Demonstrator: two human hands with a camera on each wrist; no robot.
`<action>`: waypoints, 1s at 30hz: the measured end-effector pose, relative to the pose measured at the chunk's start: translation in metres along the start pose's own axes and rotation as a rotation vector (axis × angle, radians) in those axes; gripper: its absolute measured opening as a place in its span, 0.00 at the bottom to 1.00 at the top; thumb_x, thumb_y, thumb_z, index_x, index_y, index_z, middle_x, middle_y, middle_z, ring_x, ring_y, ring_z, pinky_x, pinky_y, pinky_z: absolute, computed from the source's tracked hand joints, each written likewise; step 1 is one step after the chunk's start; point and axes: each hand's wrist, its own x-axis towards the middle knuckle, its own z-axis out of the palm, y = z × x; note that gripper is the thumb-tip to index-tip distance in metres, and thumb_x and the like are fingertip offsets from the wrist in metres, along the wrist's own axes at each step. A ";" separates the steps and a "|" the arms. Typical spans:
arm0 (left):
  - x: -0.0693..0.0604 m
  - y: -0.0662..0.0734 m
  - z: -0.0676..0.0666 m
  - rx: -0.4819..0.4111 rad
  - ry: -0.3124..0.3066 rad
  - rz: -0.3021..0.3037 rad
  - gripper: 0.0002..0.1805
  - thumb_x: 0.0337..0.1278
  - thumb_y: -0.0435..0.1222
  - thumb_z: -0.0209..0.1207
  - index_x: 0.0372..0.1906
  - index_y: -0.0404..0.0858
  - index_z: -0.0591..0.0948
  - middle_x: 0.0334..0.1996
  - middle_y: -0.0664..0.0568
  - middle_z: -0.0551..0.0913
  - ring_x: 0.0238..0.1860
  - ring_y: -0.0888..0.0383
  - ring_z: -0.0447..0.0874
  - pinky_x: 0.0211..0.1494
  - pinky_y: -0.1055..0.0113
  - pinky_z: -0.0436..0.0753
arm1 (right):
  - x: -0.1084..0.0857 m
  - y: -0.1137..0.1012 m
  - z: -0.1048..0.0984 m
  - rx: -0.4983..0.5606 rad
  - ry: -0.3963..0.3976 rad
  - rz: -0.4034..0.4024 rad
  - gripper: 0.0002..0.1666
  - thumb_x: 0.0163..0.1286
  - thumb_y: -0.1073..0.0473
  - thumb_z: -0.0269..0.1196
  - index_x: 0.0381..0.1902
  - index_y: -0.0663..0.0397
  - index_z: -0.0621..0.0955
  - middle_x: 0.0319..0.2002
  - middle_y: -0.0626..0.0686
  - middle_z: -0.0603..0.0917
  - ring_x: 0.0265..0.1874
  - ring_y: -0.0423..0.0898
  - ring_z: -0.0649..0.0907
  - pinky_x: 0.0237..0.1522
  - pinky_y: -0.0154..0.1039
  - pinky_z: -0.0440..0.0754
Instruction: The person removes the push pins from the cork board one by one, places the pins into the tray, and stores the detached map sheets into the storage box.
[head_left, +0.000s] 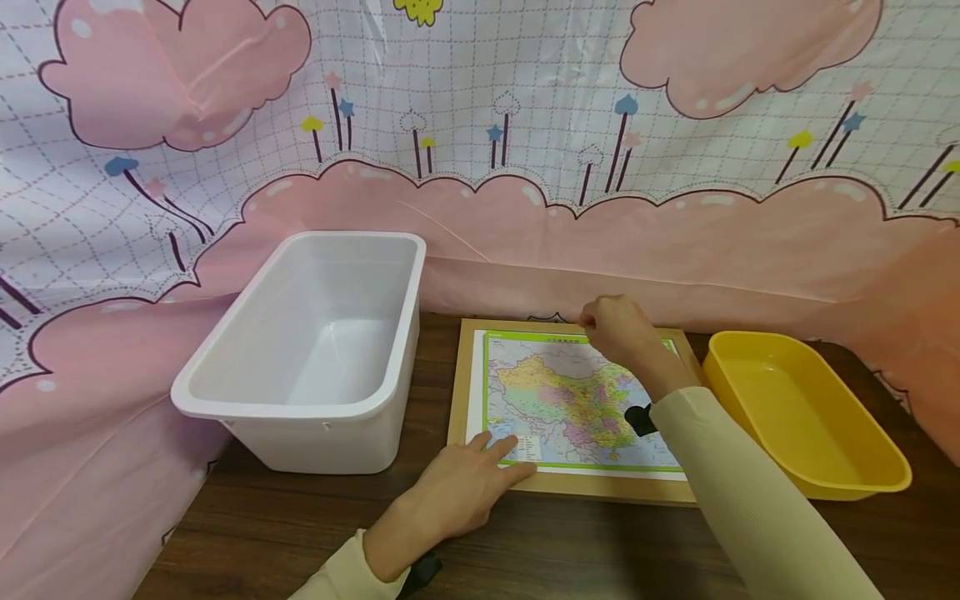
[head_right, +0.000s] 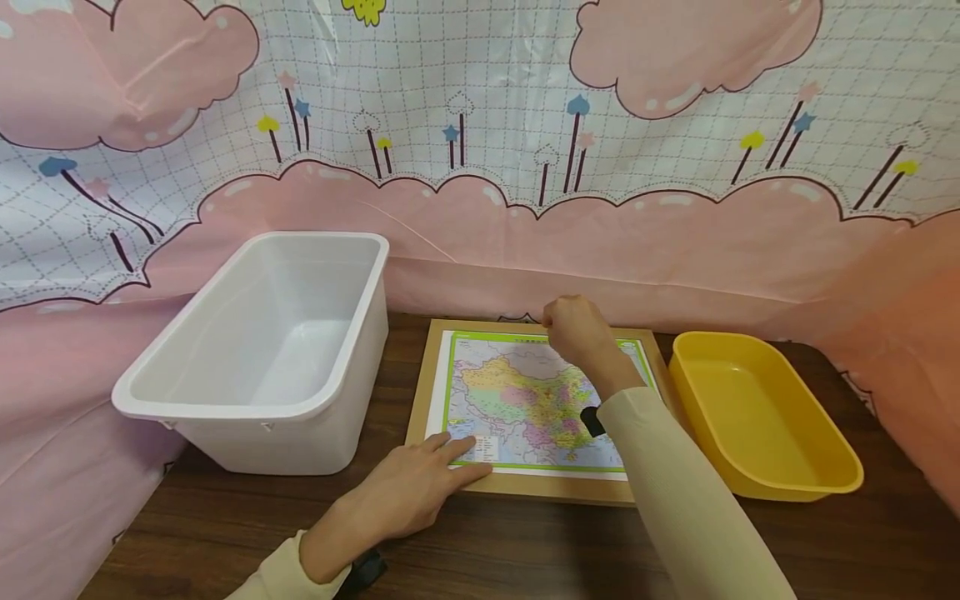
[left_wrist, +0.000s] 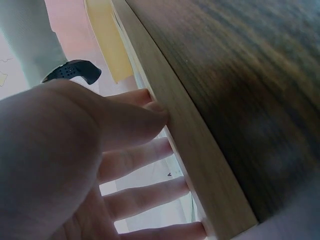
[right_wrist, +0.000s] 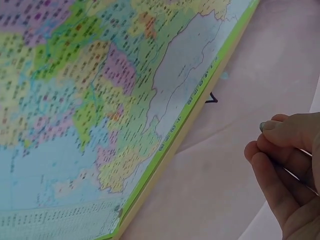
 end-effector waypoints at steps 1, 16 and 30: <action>-0.001 0.000 0.000 0.001 -0.002 0.001 0.32 0.62 0.38 0.73 0.69 0.63 0.79 0.68 0.55 0.82 0.61 0.52 0.86 0.36 0.66 0.89 | -0.001 0.001 0.000 0.003 0.005 0.000 0.14 0.76 0.68 0.57 0.42 0.60 0.90 0.45 0.61 0.90 0.43 0.55 0.85 0.51 0.54 0.86; -0.006 -0.001 -0.002 -0.007 -0.020 0.012 0.33 0.62 0.39 0.73 0.70 0.64 0.79 0.68 0.55 0.81 0.59 0.53 0.86 0.34 0.68 0.87 | -0.026 0.018 -0.025 0.076 -0.006 0.119 0.13 0.77 0.64 0.61 0.51 0.62 0.89 0.49 0.63 0.88 0.44 0.59 0.82 0.56 0.58 0.87; -0.005 -0.001 -0.002 -0.011 -0.001 0.020 0.32 0.62 0.37 0.73 0.69 0.63 0.79 0.67 0.55 0.82 0.58 0.53 0.86 0.33 0.68 0.86 | -0.065 0.068 -0.062 0.038 0.094 0.131 0.12 0.74 0.63 0.64 0.47 0.66 0.89 0.44 0.66 0.89 0.36 0.57 0.83 0.43 0.56 0.87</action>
